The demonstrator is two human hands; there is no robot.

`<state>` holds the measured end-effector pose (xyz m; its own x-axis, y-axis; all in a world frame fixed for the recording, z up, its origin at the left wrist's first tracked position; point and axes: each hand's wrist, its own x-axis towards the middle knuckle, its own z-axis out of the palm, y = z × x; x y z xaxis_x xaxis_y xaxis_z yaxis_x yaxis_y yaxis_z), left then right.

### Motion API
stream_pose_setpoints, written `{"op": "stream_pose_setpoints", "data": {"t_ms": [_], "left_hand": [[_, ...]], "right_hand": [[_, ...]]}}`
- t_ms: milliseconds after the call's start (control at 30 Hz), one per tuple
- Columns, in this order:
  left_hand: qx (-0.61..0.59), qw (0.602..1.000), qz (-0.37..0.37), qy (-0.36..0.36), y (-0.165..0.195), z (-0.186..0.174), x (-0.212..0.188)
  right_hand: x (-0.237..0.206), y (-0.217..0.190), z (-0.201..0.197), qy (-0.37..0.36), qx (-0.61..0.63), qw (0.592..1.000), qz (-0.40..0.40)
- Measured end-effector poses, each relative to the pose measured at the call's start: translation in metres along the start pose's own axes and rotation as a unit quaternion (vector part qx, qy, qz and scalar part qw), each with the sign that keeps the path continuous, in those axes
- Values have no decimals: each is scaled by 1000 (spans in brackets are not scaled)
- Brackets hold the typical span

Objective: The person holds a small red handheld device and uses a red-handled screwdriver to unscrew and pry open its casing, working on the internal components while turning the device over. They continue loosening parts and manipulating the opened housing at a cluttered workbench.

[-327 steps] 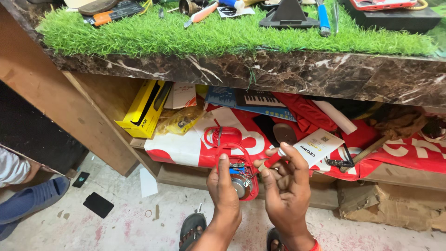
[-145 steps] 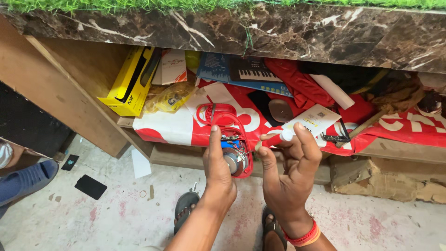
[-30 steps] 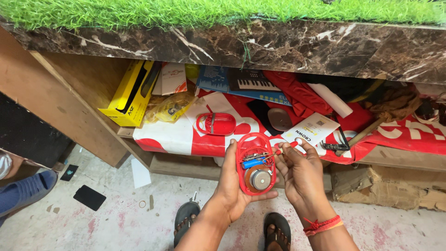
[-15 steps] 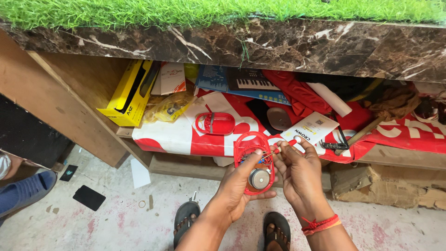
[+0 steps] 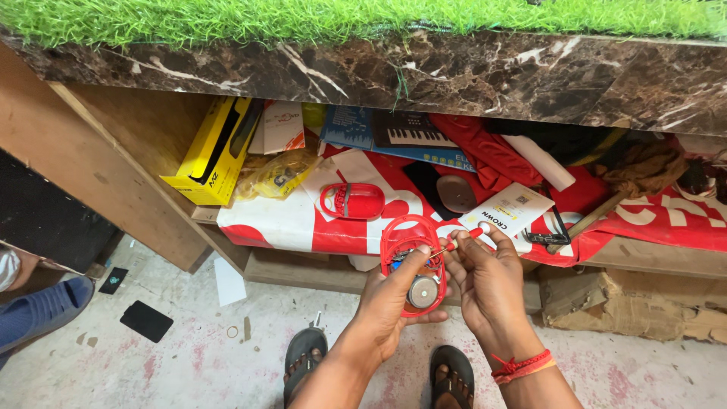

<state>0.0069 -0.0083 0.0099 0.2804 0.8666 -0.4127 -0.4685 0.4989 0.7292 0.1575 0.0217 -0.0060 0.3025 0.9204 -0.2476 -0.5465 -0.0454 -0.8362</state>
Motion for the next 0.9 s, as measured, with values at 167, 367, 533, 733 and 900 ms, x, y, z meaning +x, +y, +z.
{"op": "stream_pose_setpoints", "data": {"t_ms": [167, 367, 533, 733, 900], "left_hand": [[-9, 1000, 8, 18, 0, -1, 2], [-13, 999, 18, 34, -1, -2, 5], [-22, 999, 14, 43, 0, -3, 5], [-20, 998, 19, 52, -1, -4, 6], [-18, 999, 3, 44, -3, -3, 8]], "right_hand": [[0, -1, 0, 6, 15, 1000, 11], [1, -1, -2, 9, 37, 999, 11], [3, 1, -4, 6, 37, 999, -10], [3, 1, -5, 11, 49, 998, -30], [0, -1, -1, 24, 27, 995, -88]]}}
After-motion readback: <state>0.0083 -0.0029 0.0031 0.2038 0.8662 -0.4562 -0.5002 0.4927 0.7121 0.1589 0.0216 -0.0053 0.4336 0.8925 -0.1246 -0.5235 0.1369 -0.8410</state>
